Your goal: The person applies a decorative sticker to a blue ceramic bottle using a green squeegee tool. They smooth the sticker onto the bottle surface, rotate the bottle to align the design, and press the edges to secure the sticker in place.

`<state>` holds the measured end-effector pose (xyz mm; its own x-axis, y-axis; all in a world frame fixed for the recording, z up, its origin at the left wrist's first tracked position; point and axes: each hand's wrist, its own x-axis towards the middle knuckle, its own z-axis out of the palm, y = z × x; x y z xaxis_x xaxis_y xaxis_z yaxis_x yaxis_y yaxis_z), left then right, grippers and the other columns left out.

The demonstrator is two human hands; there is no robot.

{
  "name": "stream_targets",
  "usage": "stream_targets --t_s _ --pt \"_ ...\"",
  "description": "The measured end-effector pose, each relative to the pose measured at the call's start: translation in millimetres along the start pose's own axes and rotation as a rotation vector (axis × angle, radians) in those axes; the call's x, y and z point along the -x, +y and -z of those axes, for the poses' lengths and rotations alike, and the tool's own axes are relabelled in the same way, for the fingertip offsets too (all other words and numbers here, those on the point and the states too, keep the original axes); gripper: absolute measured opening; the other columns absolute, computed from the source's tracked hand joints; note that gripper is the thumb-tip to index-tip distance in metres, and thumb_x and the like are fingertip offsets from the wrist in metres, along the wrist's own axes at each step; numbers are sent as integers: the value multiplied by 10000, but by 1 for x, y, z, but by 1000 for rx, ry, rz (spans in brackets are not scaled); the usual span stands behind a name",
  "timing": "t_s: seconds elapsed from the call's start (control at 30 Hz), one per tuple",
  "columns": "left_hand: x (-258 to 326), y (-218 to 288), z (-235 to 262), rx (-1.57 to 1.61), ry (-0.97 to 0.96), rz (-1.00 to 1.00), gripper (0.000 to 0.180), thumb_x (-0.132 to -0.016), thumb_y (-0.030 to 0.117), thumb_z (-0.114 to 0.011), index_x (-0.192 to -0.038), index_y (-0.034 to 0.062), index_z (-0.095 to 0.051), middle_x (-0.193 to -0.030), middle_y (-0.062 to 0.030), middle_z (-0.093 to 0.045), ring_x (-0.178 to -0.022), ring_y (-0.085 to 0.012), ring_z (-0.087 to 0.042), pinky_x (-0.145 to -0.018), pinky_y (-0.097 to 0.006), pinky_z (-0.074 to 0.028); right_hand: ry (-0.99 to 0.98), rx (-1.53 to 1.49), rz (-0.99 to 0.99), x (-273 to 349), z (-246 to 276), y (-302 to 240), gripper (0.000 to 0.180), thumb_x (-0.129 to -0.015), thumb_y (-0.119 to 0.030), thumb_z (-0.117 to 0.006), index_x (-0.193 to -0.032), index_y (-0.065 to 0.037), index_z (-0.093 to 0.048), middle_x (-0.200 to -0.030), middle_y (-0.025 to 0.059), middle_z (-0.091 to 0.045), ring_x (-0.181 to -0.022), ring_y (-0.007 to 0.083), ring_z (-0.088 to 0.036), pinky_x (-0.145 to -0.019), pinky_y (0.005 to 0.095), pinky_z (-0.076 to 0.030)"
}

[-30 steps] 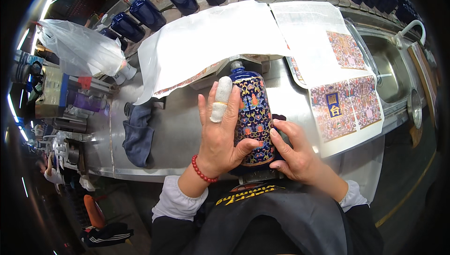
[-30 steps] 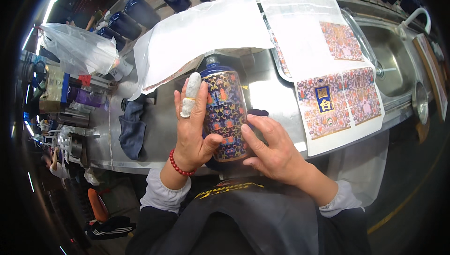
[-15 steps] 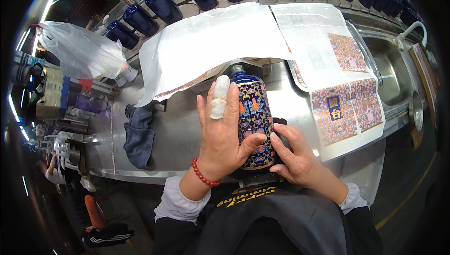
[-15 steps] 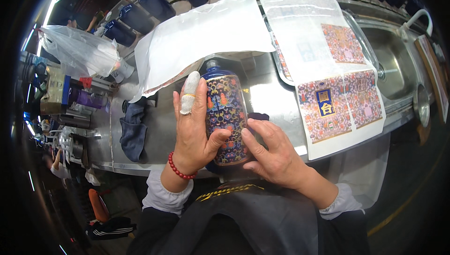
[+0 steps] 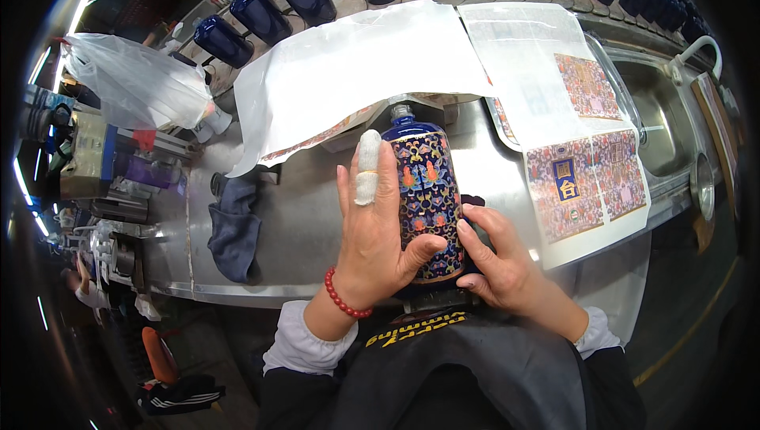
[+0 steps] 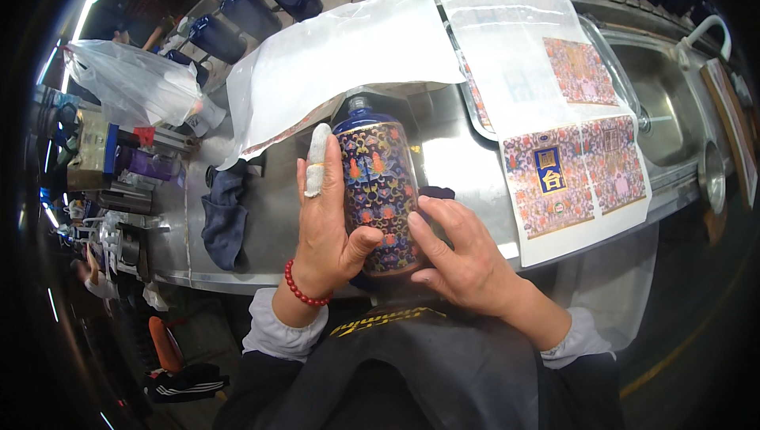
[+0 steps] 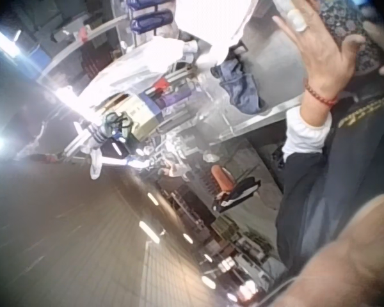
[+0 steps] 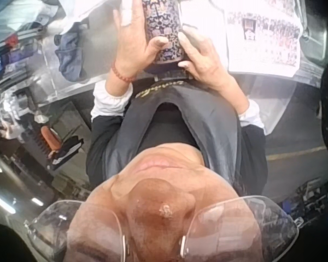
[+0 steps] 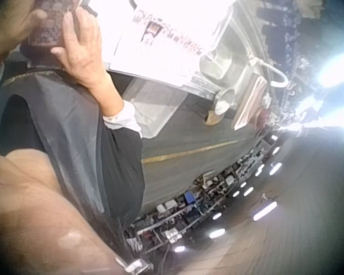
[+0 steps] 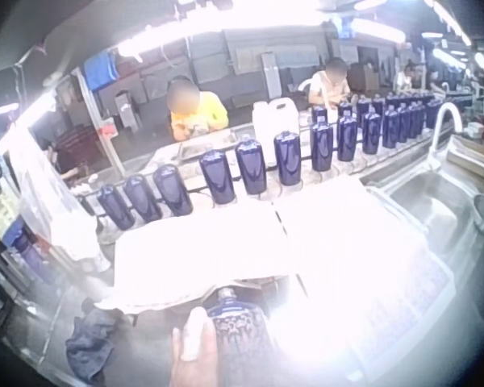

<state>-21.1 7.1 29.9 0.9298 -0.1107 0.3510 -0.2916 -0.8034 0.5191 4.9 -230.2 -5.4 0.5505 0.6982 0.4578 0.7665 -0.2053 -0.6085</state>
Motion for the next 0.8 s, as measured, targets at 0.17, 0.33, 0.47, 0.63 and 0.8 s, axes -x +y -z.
stream_targets --t_s 0.17,0.33,0.47,0.63,0.8 --pt "3 8 -4 -128 -25 -37 1234 -860 825 -489 -1591 -109 -146 -1599 -357 -247 -1471 -553 -226 -1166 -705 -76 5 4 -8 1 -2 -1 791 -777 -239 -824 -1436 43 -490 -1452 276 -443 -1286 471 -505 -1079 557 -436" --pt "6 12 -2 -100 -30 -7 1243 -851 837 -483 -1592 -105 -151 -1617 -357 -202 -1496 -549 -172 -1173 -698 -39 13 29 -2 -5 4 -2 755 -833 -293 -774 -1445 44 -487 -1440 270 -459 -1277 468 -510 -1074 549 -437" --pt "22 19 -4 -69 -12 69 1246 -851 843 -473 -1596 -99 -138 -1621 -365 -183 -1512 -545 -137 -1172 -698 -14 5 44 -100 -21 11 1 720 -943 -384 -667 -1489 33 -451 -1482 253 -423 -1285 443 -484 -1087 518 -409" --pt "30 22 -11 -111 -14 75 1233 -852 835 -480 -1596 -91 -152 -1611 -356 -219 -1504 -547 -163 -1159 -720 -27 10 44 -123 -42 5 6 719 -954 -405 -651 -1541 -51 -431 -1511 239 -381 -1276 436 -464 -1089 516 -395" --pt "26 23 -11 -145 -5 51 1233 -838 827 -506 -1596 -85 -168 -1592 -344 -269 -1488 -545 -204 -1153 -730 -59 16 84 -108 -46 3 6 695 -944 -405 -656 -1539 -104 -460 -1492 234 -393 -1240 437 -475 -1076 516 -402"
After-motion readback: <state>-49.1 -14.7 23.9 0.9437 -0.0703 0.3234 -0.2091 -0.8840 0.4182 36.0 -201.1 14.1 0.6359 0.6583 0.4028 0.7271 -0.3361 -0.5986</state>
